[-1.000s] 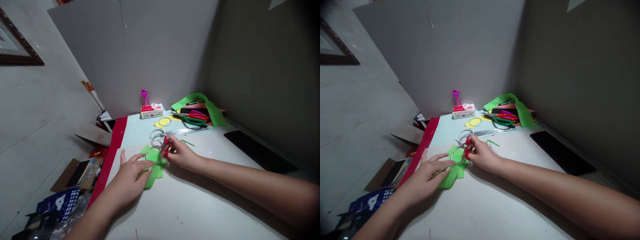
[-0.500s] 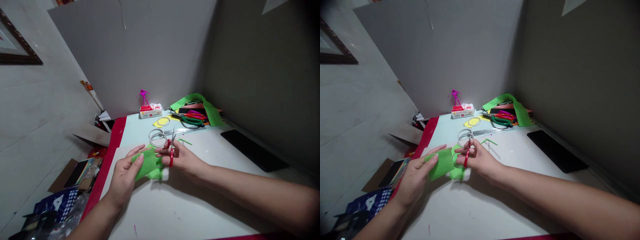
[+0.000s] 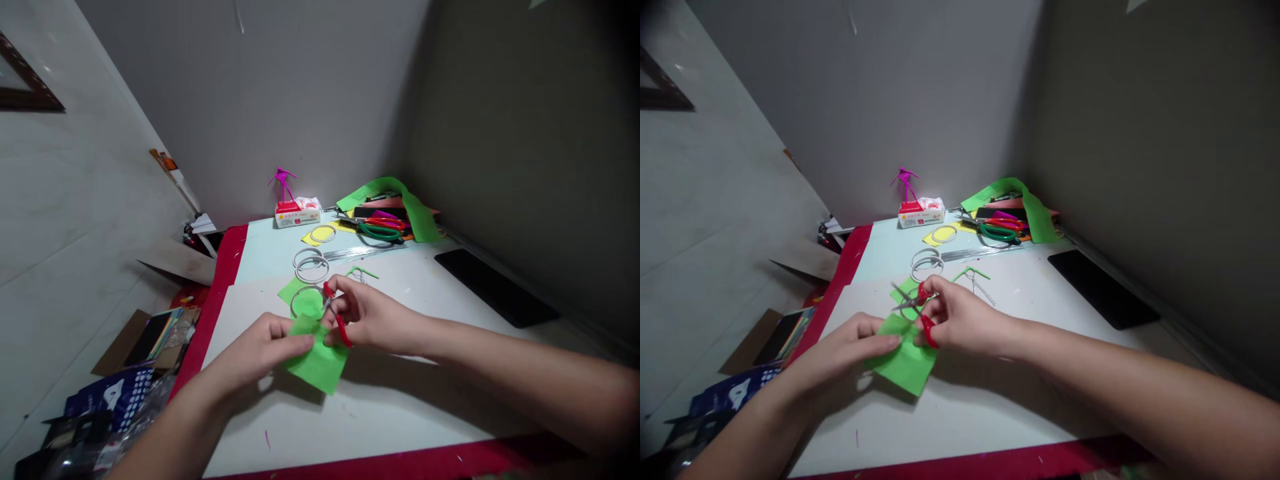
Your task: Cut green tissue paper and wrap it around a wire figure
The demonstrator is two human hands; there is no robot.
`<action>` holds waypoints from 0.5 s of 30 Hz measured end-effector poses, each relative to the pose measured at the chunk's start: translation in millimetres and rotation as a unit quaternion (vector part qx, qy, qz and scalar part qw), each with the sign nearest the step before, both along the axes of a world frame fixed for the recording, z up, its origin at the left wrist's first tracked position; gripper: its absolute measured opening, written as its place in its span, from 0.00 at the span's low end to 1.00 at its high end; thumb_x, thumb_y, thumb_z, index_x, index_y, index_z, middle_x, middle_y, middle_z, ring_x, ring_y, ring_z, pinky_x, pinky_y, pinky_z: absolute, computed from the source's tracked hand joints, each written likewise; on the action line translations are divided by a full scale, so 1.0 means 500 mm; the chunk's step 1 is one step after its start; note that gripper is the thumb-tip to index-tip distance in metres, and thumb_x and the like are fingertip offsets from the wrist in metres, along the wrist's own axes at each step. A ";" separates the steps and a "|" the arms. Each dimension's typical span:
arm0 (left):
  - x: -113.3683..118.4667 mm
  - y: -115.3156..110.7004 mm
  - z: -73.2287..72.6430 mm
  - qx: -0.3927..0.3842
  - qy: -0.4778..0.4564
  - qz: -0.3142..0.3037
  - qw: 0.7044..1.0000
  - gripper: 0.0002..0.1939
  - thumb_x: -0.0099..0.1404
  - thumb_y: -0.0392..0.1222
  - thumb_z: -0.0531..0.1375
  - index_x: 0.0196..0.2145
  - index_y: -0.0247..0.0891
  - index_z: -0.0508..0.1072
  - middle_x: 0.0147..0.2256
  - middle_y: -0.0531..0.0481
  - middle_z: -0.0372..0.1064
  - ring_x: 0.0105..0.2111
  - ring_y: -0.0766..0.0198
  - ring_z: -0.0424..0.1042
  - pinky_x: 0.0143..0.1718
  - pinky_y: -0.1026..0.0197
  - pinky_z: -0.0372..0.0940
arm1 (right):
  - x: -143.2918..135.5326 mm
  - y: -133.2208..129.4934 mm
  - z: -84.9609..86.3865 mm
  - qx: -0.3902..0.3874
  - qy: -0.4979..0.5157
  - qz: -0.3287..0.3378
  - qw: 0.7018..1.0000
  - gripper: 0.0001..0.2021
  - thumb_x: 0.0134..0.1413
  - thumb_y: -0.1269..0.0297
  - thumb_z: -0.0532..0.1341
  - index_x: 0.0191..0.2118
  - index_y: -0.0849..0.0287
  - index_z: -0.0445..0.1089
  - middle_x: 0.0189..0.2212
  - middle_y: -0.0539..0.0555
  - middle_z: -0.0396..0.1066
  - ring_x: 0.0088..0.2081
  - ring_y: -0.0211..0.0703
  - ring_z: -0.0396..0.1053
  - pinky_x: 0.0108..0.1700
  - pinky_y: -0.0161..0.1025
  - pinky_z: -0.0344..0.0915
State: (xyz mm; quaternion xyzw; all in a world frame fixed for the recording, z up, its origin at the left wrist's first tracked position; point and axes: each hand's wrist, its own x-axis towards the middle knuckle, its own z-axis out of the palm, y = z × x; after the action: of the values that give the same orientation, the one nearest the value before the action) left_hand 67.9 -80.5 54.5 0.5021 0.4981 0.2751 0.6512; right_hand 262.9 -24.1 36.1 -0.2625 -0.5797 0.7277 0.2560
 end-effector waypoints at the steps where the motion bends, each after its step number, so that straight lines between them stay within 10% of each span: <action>1: 0.003 0.001 -0.001 -0.016 0.011 -0.018 1.000 0.15 0.57 0.49 0.65 0.24 0.32 0.77 0.20 0.53 0.68 0.20 0.71 0.61 0.25 0.67 0.55 | 0.006 0.001 0.001 0.024 -0.018 0.021 0.999 0.21 0.37 0.78 0.65 0.36 0.55 0.56 0.25 0.42 0.65 0.27 0.32 0.63 0.29 0.31 0.60; 15: 0.010 0.012 -0.007 -0.020 0.033 -0.067 0.997 0.14 0.60 0.50 0.63 0.29 0.34 0.73 0.24 0.54 0.66 0.24 0.68 0.62 0.29 0.66 0.58 | 0.011 0.005 -0.039 0.017 -0.002 -0.045 0.999 0.22 0.36 0.80 0.64 0.37 0.55 0.55 0.24 0.42 0.64 0.27 0.32 0.63 0.30 0.31 0.61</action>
State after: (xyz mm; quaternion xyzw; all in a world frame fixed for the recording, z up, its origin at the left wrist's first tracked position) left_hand 72.8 -74.7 50.8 0.5299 0.4899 0.2046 0.6614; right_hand 268.6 -21.7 16.5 -0.2850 -0.5801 0.7052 0.2915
